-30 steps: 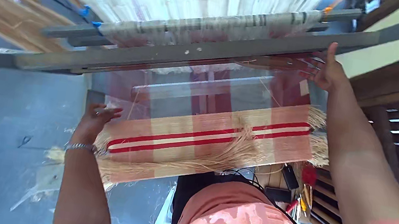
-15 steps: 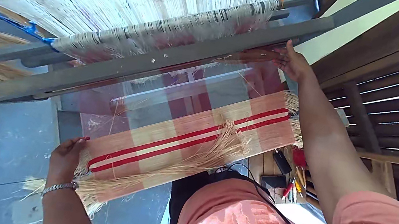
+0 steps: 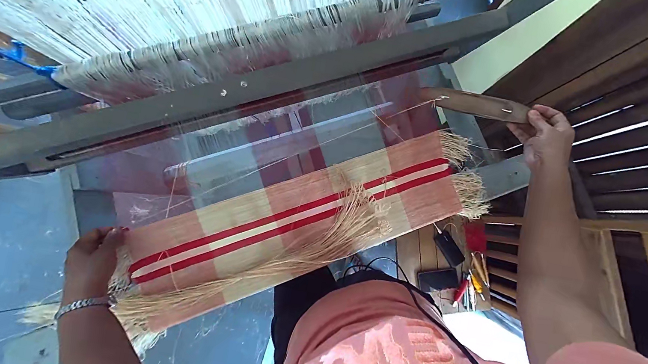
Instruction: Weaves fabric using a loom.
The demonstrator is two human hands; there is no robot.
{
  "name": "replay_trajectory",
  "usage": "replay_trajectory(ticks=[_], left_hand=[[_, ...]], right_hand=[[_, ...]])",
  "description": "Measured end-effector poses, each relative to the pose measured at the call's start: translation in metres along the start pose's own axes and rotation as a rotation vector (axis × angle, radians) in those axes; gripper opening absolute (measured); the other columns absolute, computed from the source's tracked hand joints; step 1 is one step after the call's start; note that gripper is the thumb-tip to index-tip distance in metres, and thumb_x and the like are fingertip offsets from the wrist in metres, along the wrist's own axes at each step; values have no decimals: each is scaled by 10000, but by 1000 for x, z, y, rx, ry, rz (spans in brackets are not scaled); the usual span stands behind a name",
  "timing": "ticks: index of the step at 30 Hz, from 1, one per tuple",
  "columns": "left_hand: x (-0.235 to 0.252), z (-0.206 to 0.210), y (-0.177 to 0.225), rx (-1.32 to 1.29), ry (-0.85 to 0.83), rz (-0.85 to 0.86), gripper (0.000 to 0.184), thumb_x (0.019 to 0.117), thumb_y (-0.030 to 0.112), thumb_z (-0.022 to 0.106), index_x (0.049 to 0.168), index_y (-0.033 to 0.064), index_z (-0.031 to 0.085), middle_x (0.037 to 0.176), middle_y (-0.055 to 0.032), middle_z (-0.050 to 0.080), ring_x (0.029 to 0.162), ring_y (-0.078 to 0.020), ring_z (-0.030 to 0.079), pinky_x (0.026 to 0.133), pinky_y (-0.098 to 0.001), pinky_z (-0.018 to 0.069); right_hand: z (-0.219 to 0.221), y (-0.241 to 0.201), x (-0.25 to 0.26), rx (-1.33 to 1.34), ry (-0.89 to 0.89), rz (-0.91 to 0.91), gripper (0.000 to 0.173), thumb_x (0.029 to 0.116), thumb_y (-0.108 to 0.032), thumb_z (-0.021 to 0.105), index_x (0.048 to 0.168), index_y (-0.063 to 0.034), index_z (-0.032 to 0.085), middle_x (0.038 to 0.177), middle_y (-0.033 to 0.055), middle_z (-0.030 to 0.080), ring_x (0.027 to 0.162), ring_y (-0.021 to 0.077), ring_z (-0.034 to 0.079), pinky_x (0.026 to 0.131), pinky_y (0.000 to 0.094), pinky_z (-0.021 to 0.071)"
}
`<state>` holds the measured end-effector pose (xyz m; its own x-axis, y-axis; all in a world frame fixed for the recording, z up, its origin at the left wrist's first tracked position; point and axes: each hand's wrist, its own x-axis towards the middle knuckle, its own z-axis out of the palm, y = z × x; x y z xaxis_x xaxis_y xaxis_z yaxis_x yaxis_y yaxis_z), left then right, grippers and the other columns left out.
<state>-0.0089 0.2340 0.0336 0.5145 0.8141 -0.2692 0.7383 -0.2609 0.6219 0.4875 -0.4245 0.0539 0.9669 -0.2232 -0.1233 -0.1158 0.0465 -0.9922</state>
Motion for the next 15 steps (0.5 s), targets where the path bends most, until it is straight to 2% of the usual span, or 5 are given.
replay_trajectory(ticks=[5, 10, 13, 15], left_hand=[[2, -1, 1, 45, -16, 10, 349, 1072, 226, 505, 1234, -70, 594, 1158, -231, 642, 1035, -229, 614, 963, -436, 478], [-2, 0, 6, 78, -18, 7, 349, 1077, 223, 485, 1269, -51, 585, 1167, -247, 637, 1045, -265, 610, 960, -480, 468], [0, 4, -2, 99, -2, 37, 346, 1077, 230, 483, 1268, -38, 591, 1159, -259, 640, 1060, -305, 615, 957, -518, 468], [1, 7, -6, 129, 18, 50, 353, 1078, 234, 482, 1271, -38, 597, 1151, -276, 646, 1073, -351, 622, 967, -558, 464]], right_hand=[[-49, -6, -18, -96, 64, -72, 275, 1012, -62, 616, 1272, -1, 551, 1111, 103, 624, 870, 188, 724, 810, 382, 648], [-64, -22, -37, -192, 77, -148, 262, 1006, -75, 626, 1250, 2, 572, 1090, 106, 621, 871, 181, 722, 805, 384, 649], [-55, -36, -49, -490, 75, -306, 300, 1019, -145, 614, 1271, 19, 602, 1194, 177, 629, 954, 211, 720, 852, 385, 636], [-35, -54, -62, -812, 23, -421, 323, 1044, -194, 561, 1281, 14, 626, 1278, 238, 621, 1097, 289, 681, 963, 438, 576]])
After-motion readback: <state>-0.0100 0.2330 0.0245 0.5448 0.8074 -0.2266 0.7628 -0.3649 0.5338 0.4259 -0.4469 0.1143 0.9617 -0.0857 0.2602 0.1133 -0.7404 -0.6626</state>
